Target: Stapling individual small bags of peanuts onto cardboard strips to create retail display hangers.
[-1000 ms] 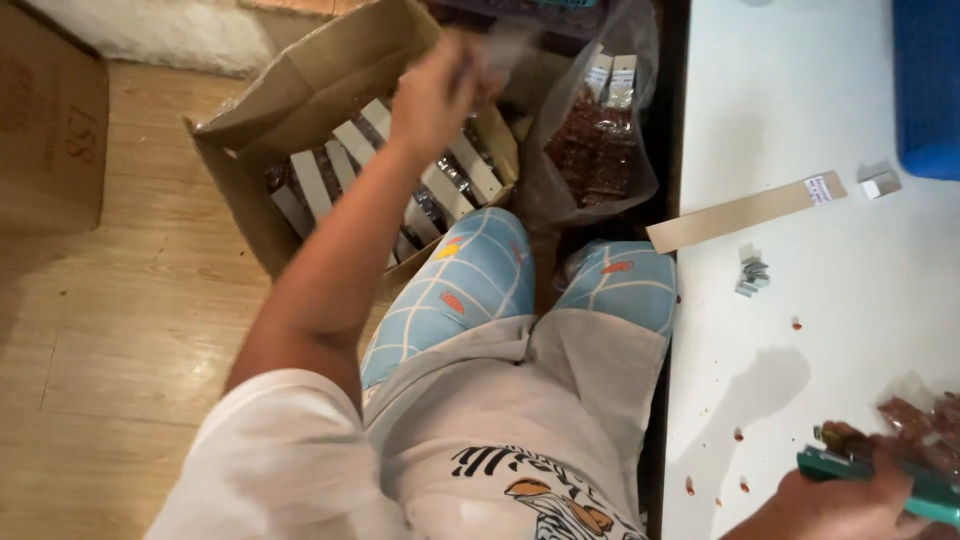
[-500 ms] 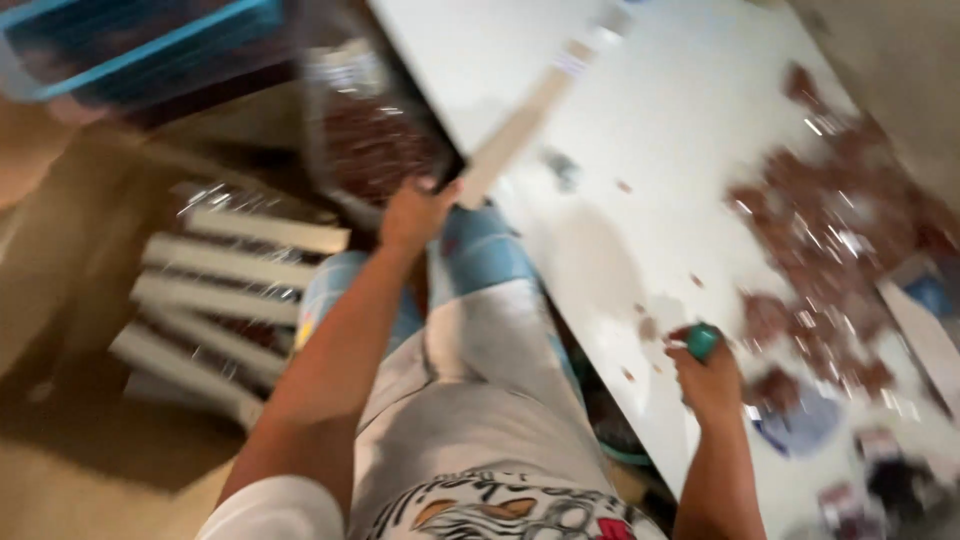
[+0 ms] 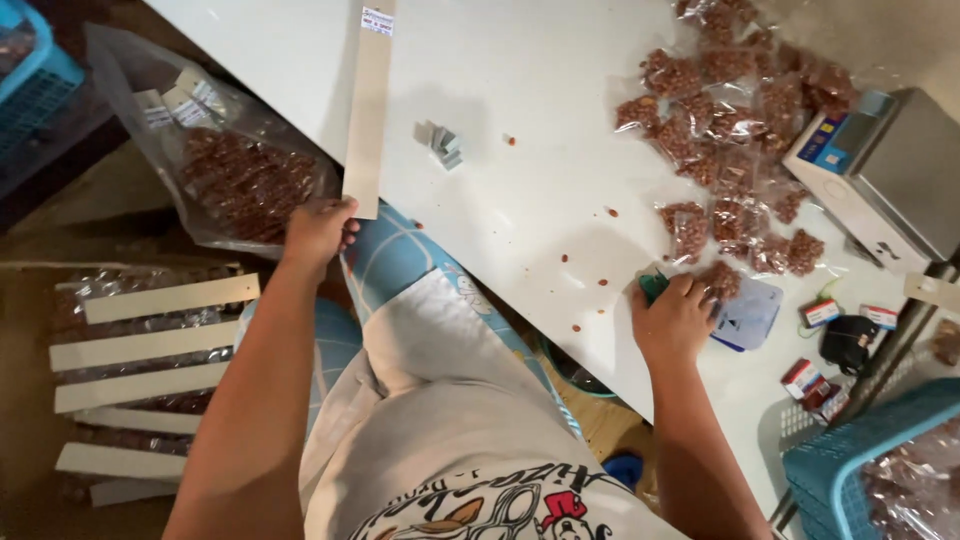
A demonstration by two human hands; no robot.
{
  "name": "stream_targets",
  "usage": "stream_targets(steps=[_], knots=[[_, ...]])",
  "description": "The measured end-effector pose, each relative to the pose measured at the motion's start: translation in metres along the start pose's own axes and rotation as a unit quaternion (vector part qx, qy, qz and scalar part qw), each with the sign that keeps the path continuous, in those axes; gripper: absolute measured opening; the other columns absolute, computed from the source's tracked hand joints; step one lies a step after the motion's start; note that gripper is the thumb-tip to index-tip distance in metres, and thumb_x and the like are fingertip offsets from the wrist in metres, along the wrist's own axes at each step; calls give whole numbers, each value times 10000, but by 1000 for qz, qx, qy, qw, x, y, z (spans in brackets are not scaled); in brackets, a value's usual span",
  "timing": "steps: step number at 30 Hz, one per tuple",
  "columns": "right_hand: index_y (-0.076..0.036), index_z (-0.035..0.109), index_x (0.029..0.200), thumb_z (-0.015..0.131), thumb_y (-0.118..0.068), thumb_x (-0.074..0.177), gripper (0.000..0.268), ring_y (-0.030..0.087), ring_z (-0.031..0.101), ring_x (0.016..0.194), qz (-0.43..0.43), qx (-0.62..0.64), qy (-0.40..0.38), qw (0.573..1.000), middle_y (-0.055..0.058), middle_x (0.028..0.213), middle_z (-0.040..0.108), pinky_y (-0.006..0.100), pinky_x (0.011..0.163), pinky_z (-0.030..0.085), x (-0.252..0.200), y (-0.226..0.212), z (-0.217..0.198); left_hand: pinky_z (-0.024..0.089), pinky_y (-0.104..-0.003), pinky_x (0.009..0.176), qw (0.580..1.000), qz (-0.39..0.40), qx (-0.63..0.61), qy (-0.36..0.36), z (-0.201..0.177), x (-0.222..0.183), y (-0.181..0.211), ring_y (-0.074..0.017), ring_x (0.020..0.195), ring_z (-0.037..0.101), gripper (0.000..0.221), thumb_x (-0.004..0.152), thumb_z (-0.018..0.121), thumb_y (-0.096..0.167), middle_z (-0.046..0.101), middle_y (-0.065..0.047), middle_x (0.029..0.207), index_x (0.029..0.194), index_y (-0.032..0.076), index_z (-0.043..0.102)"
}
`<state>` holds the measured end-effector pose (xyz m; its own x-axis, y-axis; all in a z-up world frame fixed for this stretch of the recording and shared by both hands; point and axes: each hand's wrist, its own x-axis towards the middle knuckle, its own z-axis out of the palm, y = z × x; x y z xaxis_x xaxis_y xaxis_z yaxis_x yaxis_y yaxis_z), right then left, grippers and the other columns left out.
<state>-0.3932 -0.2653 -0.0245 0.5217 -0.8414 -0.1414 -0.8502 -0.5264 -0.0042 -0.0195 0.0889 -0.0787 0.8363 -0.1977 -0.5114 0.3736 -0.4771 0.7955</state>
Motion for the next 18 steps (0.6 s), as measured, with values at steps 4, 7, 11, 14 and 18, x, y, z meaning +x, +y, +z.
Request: stream_targets(steps=[4,7,11,14,18], knots=[[20,609,1306,814,-325,791,652,456,494,1270,-137,-22,202,969,259,1314,536,575,1037,418,3,-37,12,569,-244,506,999,-9,-54,-6,2,-9,-3,-144,598,676,399,904,727,348,729,-112,792,1157,41,706],[-47,696,1274,791,-219,815,500,413,621,1213,-295,172,139,929,213,1206,682,497,1026,478,-7,-106,7,554,-242,512,996,-5,-85,-16,3,-18,2,-145,621,658,352,911,694,326,712,-111,796,1099,28,700],[-79,739,1158,649,-111,922,255,339,703,1094,-498,243,12,832,141,1099,740,437,952,550,-25,-214,-28,585,-316,583,996,3,-81,-42,2,-28,3,-199,750,671,377,966,658,295,709,-158,913,1151,-34,660],[-48,731,1177,636,-18,916,279,282,722,1035,-581,224,140,769,125,1036,746,358,900,578,-8,-262,-20,595,-306,641,996,-1,-85,-17,2,-46,15,-196,813,670,457,968,665,283,708,-169,983,1252,-70,600],[-158,716,989,691,-134,856,137,216,711,928,-605,181,172,756,14,1002,685,287,840,590,26,-278,24,590,-312,633,996,-3,-91,2,5,-40,7,-200,796,671,441,966,681,276,688,-143,931,1243,-60,611]])
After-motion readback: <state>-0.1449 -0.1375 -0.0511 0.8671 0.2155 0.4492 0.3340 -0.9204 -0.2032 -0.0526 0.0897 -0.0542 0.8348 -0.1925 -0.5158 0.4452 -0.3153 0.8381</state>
